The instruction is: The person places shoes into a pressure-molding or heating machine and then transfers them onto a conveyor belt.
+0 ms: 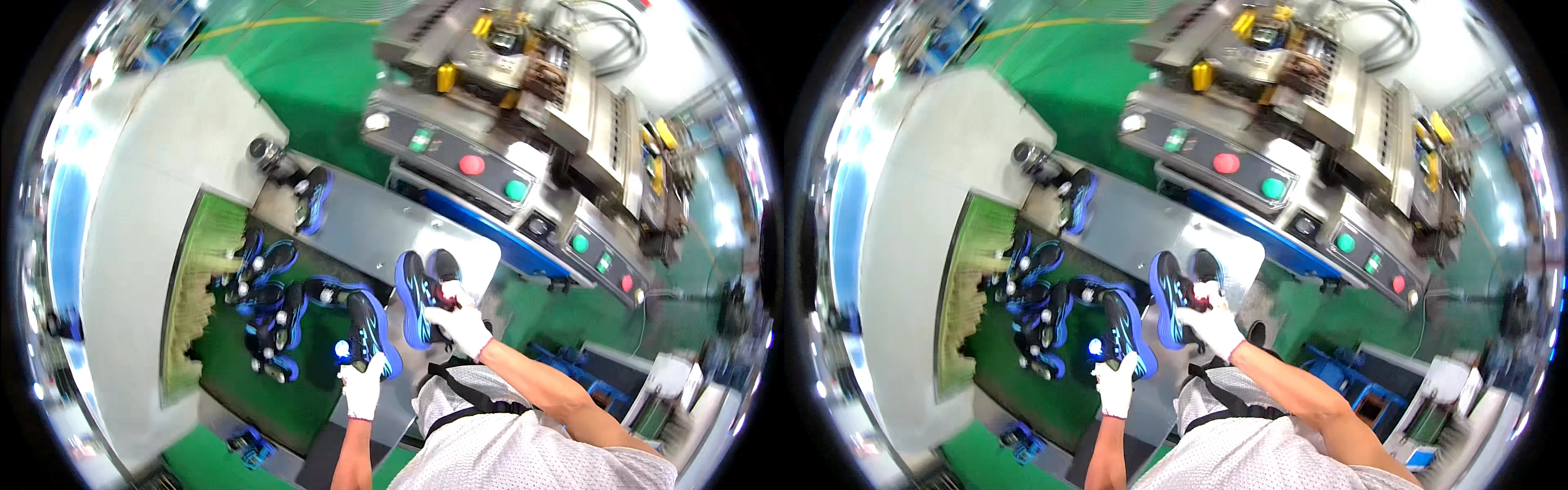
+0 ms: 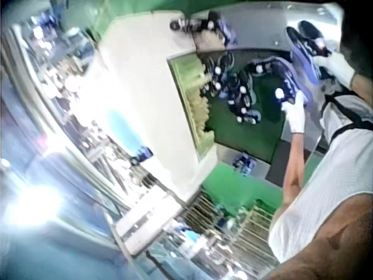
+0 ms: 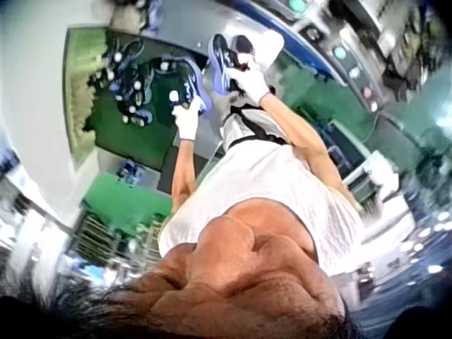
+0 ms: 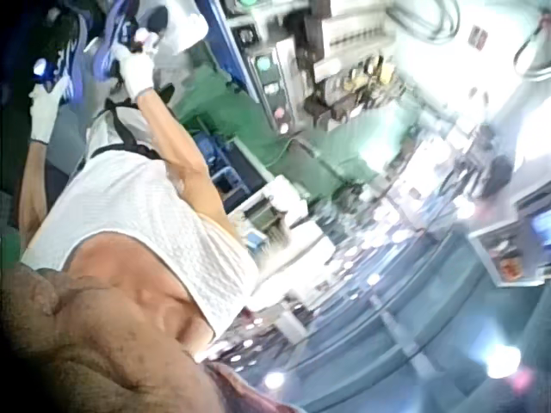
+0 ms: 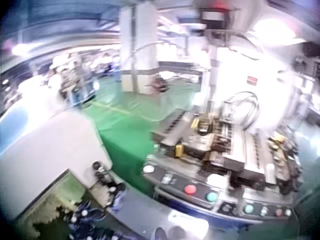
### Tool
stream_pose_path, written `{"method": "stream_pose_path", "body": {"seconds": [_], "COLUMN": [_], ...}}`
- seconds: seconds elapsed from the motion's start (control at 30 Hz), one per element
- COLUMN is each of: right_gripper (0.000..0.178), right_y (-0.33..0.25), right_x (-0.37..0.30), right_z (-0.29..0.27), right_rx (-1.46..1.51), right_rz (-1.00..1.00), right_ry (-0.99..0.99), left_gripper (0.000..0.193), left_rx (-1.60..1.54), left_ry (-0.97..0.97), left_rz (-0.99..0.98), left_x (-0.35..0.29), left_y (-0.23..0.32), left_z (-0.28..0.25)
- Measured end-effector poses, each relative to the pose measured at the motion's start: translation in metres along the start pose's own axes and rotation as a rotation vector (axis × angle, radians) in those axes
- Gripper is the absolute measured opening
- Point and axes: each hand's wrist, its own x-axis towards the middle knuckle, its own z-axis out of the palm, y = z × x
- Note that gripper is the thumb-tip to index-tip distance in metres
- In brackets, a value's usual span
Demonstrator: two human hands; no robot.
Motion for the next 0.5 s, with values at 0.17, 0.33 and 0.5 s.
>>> {"method": "stream_pose_path", "body": {"seconds": [0.17,0.33,0.5], "right_gripper": [0.051,0.058,0.058], "right_y": [-0.007,0.081,0.110], "right_x": [-0.132,-0.220,-0.357], "right_z": [-0.110,-0.221,-0.282], "right_rx": [0.365,0.506,1.113], "right_rz": [0.148,0.103,0.027], "right_ry": [0.171,0.653,1.236], "left_gripper": [0.078,0.093,0.108], "left_rx": [0.475,0.601,1.069], "left_ry": [-0.199,-0.480,-0.859], "left_rz": [0.168,0.728,0.933], "left_x": [-0.052,-0.136,-0.273], "left_y": [0.079,0.094,0.121], "left_z": [0.091,0.224,0.328]}}
